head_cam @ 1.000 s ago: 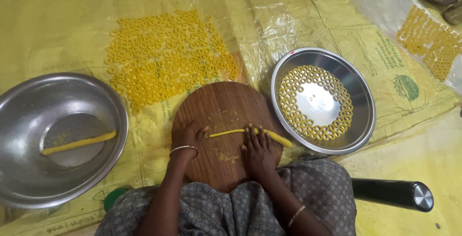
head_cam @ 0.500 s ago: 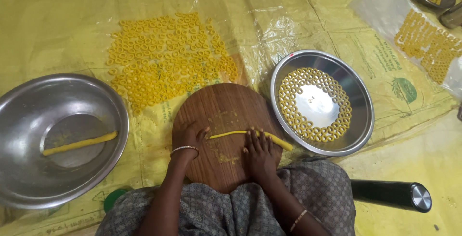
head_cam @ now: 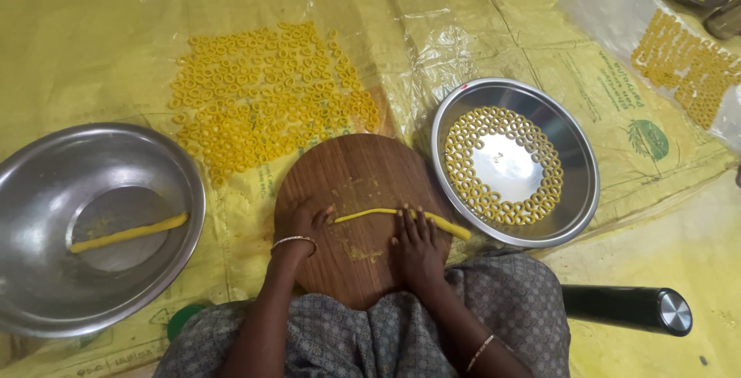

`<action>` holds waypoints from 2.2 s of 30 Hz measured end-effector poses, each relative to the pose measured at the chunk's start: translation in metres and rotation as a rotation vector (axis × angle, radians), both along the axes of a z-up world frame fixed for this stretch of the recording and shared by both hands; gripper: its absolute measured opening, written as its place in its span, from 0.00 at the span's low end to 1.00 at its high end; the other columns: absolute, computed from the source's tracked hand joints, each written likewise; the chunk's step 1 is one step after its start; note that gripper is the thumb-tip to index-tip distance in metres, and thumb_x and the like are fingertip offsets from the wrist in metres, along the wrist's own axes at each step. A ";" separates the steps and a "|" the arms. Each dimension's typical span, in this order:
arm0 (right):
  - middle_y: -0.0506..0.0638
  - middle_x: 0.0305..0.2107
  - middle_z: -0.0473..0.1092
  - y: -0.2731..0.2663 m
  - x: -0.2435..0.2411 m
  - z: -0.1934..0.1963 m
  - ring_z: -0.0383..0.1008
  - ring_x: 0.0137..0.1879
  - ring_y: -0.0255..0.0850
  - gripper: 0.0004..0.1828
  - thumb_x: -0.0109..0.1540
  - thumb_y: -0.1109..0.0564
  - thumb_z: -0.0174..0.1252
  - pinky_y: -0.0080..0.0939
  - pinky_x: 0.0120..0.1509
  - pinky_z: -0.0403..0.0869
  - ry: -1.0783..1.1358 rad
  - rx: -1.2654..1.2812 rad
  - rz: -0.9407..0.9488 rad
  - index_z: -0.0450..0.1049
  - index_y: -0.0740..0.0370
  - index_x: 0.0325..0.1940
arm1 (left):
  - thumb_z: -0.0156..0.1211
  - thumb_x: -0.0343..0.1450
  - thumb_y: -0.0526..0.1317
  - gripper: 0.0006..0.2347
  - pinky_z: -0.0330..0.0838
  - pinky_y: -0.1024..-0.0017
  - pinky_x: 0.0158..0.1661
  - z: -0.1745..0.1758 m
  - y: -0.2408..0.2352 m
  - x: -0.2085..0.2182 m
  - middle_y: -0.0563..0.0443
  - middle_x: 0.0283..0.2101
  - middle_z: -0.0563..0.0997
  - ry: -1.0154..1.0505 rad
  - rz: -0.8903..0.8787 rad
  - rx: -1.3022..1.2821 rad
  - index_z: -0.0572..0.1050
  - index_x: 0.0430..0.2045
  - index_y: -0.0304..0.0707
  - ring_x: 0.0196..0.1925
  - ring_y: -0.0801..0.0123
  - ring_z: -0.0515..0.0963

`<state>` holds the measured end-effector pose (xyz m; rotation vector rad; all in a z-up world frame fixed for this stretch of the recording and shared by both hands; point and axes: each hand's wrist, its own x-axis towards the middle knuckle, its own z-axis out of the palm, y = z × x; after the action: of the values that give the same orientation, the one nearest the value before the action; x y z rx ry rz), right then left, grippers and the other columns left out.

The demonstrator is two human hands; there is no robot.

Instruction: The person rolls a yellow dough rope on a wooden board, then pinches off small pieces and shapes them into rings. The finished rings are placed into a metal tray. The process repeats continuously throughout the clip.

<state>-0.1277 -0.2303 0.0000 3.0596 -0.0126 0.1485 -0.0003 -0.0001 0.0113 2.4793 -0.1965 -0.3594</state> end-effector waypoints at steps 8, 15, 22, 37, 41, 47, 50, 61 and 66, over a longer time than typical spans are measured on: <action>0.58 0.75 0.51 -0.043 0.061 -0.025 0.42 0.81 0.56 0.31 0.71 0.45 0.37 0.63 0.80 0.42 0.066 0.150 -0.060 0.54 0.61 0.76 | 0.57 0.73 0.52 0.21 0.69 0.55 0.60 0.006 0.005 -0.006 0.41 0.63 0.73 0.151 0.069 -0.050 0.73 0.58 0.44 0.63 0.48 0.73; 0.59 0.69 0.65 -0.088 0.050 0.003 0.59 0.78 0.48 0.27 0.68 0.51 0.45 0.47 0.78 0.59 -0.173 1.070 -0.092 0.67 0.57 0.72 | 0.59 0.70 0.38 0.14 0.72 0.55 0.55 0.013 -0.009 -0.008 0.43 0.57 0.76 -0.152 -0.077 0.143 0.77 0.51 0.46 0.57 0.49 0.77; 0.61 0.76 0.52 0.026 0.022 0.009 0.41 0.81 0.63 0.32 0.69 0.52 0.49 0.68 0.79 0.38 -0.032 0.485 0.275 0.61 0.65 0.77 | 0.59 0.70 0.36 0.14 0.72 0.55 0.53 0.024 -0.014 -0.010 0.46 0.55 0.77 -0.142 0.014 -0.007 0.79 0.50 0.48 0.55 0.50 0.77; 0.55 0.77 0.45 0.077 0.050 0.008 0.37 0.82 0.58 0.33 0.67 0.41 0.50 0.75 0.79 0.31 -0.126 0.166 0.155 0.63 0.55 0.73 | 0.60 0.72 0.40 0.15 0.72 0.58 0.53 0.038 -0.015 -0.010 0.44 0.56 0.76 -0.151 0.091 -0.268 0.76 0.53 0.40 0.56 0.49 0.77; 0.56 0.76 0.46 0.083 0.050 0.014 0.38 0.82 0.58 0.35 0.66 0.41 0.51 0.75 0.79 0.31 -0.143 0.135 0.188 0.62 0.59 0.74 | 0.59 0.72 0.41 0.16 0.73 0.57 0.52 0.045 -0.009 -0.012 0.44 0.56 0.76 -0.148 0.098 -0.238 0.75 0.54 0.40 0.55 0.49 0.78; 0.56 0.76 0.46 0.084 0.044 0.011 0.37 0.81 0.60 0.34 0.66 0.42 0.52 0.77 0.77 0.30 -0.132 0.144 0.198 0.61 0.58 0.74 | 0.58 0.74 0.42 0.13 0.73 0.57 0.52 0.049 -0.011 -0.013 0.46 0.56 0.76 -0.066 0.101 -0.175 0.75 0.53 0.43 0.56 0.50 0.77; 0.56 0.77 0.44 0.082 0.054 0.009 0.36 0.82 0.60 0.35 0.66 0.42 0.52 0.76 0.78 0.29 -0.091 0.116 0.216 0.60 0.57 0.75 | 0.59 0.72 0.42 0.16 0.73 0.56 0.52 0.047 -0.012 -0.011 0.45 0.58 0.75 -0.102 0.104 -0.193 0.74 0.55 0.44 0.56 0.50 0.77; 0.53 0.79 0.39 0.087 0.063 0.011 0.31 0.83 0.58 0.36 0.66 0.41 0.49 0.76 0.79 0.29 0.110 -0.149 0.248 0.58 0.58 0.75 | 0.58 0.73 0.44 0.16 0.72 0.56 0.54 0.022 -0.015 -0.006 0.45 0.59 0.75 -0.103 0.097 -0.149 0.74 0.55 0.43 0.59 0.50 0.76; 0.52 0.78 0.41 0.091 0.049 0.012 0.32 0.83 0.56 0.39 0.65 0.39 0.50 0.75 0.80 0.31 -0.087 -0.114 0.278 0.58 0.59 0.77 | 0.58 0.72 0.42 0.17 0.72 0.56 0.54 0.013 -0.013 -0.005 0.44 0.59 0.74 -0.143 0.100 -0.162 0.74 0.56 0.42 0.58 0.49 0.76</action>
<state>-0.0785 -0.1395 0.0115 2.9233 0.4023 0.2884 -0.0048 -0.0130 0.0244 2.3448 -0.1530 -0.1189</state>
